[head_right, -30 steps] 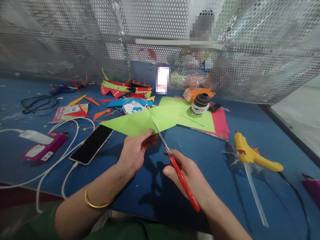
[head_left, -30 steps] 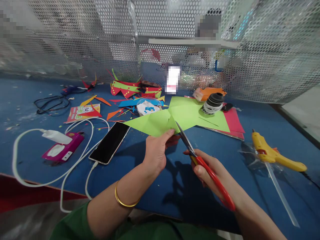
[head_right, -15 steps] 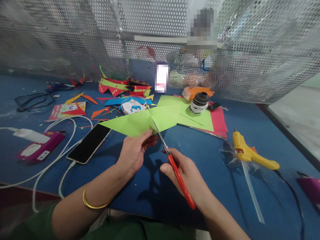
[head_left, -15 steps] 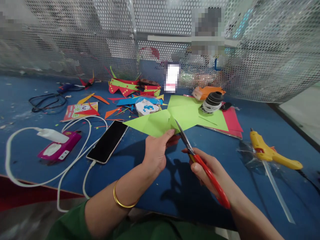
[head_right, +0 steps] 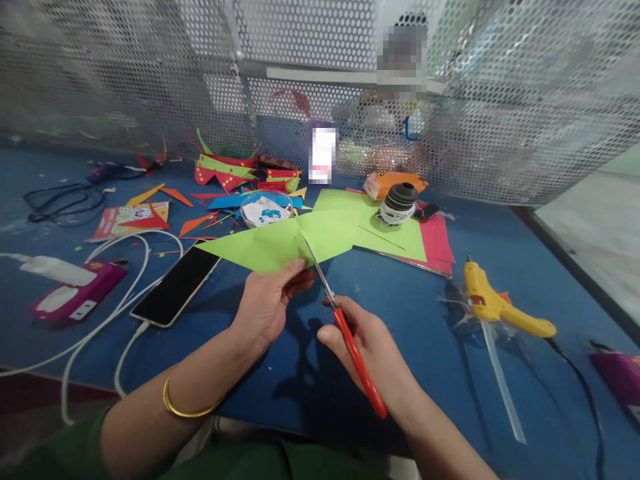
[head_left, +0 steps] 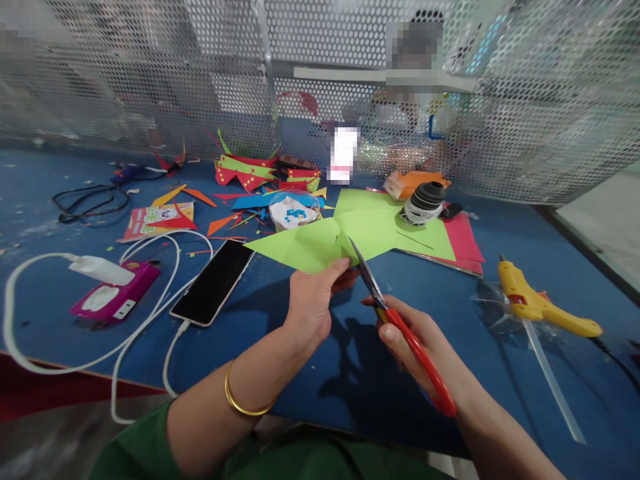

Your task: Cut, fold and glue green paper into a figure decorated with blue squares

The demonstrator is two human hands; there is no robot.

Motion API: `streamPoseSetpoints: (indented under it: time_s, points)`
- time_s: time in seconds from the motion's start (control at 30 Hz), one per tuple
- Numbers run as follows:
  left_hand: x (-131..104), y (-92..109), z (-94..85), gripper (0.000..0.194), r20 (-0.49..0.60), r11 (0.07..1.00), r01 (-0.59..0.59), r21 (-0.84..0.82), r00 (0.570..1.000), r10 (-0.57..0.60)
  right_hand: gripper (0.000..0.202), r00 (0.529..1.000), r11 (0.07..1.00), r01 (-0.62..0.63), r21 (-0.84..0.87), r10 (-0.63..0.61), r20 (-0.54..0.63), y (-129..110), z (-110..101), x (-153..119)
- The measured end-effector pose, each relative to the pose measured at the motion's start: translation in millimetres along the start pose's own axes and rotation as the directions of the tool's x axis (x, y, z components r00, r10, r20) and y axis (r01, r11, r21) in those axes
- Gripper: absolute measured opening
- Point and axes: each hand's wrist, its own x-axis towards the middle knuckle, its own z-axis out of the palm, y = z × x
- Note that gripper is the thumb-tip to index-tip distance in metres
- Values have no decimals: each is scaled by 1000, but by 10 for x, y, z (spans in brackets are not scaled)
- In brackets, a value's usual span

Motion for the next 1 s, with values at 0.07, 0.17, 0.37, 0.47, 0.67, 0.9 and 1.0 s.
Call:
streamPoseSetpoints:
  time_s: [0.07,0.17,0.37,0.47,0.67,0.9,1.0]
  points:
    - [-1,-5,-4,29,0,1000,-1,13,1000,1,60,1000,1000,1,1,-1,0,-4,1,-6]
    - [-7,-9,-8,27,-5,1000,-2,23,1000,3,61,1000,1000,-3,-3,3,-4,-24,9,-13]
    - [-16,4,5,27,-6,1000,1,21,1000,-1,66,1000,1000,-18,15,18,-10,-48,37,-3]
    - [-14,2,6,26,-16,1000,3,29,1000,-3,63,1000,1000,-22,20,23,-14,-18,47,1]
    - [-8,8,1,24,-7,1000,3,30,1000,-2,61,1000,1000,-7,-2,7,-29,6,62,-5]
    - [-12,18,4,23,5,999,8,40,1000,-8,64,999,998,-23,-52,21,-37,-26,61,7]
    - [-8,17,2,22,5,999,12,37,1000,-12,60,999,998,-24,-63,22,-36,-13,63,10]
